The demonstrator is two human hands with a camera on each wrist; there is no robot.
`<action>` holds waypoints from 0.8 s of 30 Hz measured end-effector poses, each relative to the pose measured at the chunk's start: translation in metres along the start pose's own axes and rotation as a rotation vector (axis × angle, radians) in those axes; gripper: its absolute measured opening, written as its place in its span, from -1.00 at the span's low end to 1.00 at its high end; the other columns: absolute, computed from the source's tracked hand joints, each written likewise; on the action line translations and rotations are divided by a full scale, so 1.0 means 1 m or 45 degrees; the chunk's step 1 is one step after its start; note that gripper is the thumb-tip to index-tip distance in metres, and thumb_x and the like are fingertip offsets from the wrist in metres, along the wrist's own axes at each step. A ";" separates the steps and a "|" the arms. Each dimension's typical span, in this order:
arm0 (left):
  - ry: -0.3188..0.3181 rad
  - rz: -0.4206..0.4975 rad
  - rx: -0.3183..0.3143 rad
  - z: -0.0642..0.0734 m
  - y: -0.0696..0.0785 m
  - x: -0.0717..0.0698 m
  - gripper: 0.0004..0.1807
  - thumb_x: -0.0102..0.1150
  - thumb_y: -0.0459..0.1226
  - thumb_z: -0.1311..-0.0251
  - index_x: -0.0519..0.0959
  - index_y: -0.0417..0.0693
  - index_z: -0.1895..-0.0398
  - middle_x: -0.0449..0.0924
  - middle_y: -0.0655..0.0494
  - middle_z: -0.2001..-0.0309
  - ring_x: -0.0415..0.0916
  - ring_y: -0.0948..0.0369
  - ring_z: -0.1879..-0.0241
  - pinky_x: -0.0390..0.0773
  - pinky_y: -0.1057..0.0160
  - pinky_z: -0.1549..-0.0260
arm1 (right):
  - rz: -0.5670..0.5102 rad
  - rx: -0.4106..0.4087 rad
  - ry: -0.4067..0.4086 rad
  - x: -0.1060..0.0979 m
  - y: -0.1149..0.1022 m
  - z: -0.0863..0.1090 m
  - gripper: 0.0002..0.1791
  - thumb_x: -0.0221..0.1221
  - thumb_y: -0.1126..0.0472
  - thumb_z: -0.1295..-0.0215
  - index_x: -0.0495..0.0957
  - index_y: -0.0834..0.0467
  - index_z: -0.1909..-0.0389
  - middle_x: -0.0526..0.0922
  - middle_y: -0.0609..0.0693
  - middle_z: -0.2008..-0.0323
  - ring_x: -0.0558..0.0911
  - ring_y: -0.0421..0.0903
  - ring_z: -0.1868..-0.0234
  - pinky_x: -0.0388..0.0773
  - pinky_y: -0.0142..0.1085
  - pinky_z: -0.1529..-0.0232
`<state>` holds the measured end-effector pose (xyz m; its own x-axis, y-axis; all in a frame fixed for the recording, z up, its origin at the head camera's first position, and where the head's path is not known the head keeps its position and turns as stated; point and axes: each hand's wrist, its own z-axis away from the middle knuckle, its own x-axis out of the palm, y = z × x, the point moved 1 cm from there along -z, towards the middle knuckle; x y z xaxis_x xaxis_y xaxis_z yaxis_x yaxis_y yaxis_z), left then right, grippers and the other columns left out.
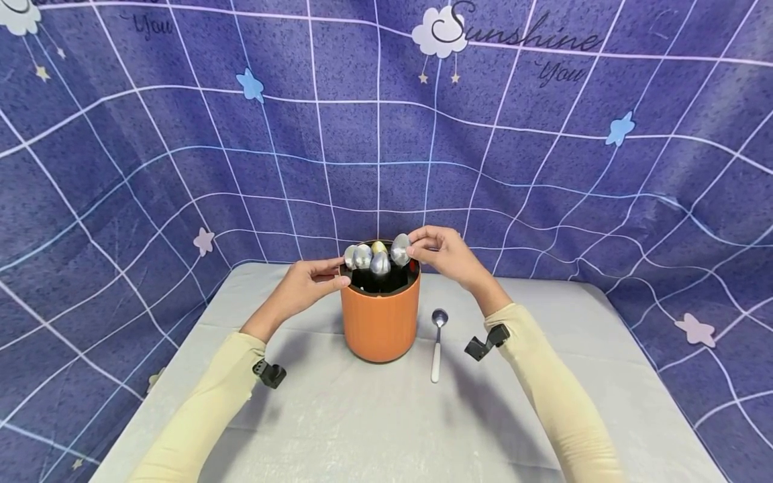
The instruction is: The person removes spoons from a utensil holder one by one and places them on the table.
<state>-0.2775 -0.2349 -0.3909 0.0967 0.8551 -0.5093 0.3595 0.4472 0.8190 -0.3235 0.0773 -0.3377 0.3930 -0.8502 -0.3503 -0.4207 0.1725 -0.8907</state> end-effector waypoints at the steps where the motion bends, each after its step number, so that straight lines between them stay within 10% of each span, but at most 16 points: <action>1: 0.001 0.004 -0.004 0.000 0.000 0.000 -0.37 0.41 -0.06 -0.28 0.55 -0.16 -0.34 0.63 -0.11 -0.21 0.66 0.02 -0.11 0.69 0.15 -0.04 | -0.003 -0.004 -0.003 0.000 -0.001 0.000 -0.76 0.28 0.27 -0.40 0.61 0.30 0.01 0.77 0.11 0.25 0.69 -0.08 0.16 0.62 -0.30 0.06; 18: -0.012 0.041 -0.005 -0.001 0.001 -0.001 -0.38 0.42 -0.12 -0.28 0.54 -0.20 -0.34 0.65 -0.19 -0.16 0.66 -0.03 -0.11 0.68 0.17 -0.05 | 0.053 -0.066 0.017 -0.010 -0.037 -0.012 -0.75 0.27 0.28 -0.41 0.61 0.32 -0.02 0.77 0.12 0.24 0.71 -0.12 0.15 0.67 -0.20 -0.07; 24: -0.012 0.049 -0.023 -0.001 0.002 -0.002 -0.40 0.42 -0.14 -0.28 0.55 -0.19 -0.33 0.63 -0.18 -0.18 0.65 -0.01 -0.12 0.67 0.14 -0.08 | 0.075 -0.103 0.035 -0.016 -0.049 -0.016 -0.77 0.28 0.27 -0.40 0.63 0.29 0.01 0.78 0.03 0.30 0.58 -0.19 0.43 0.54 -0.42 0.34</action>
<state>-0.2777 -0.2351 -0.3883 0.1187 0.8693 -0.4798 0.3386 0.4189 0.8426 -0.3225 0.0747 -0.2834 0.3434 -0.8533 -0.3924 -0.5078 0.1827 -0.8419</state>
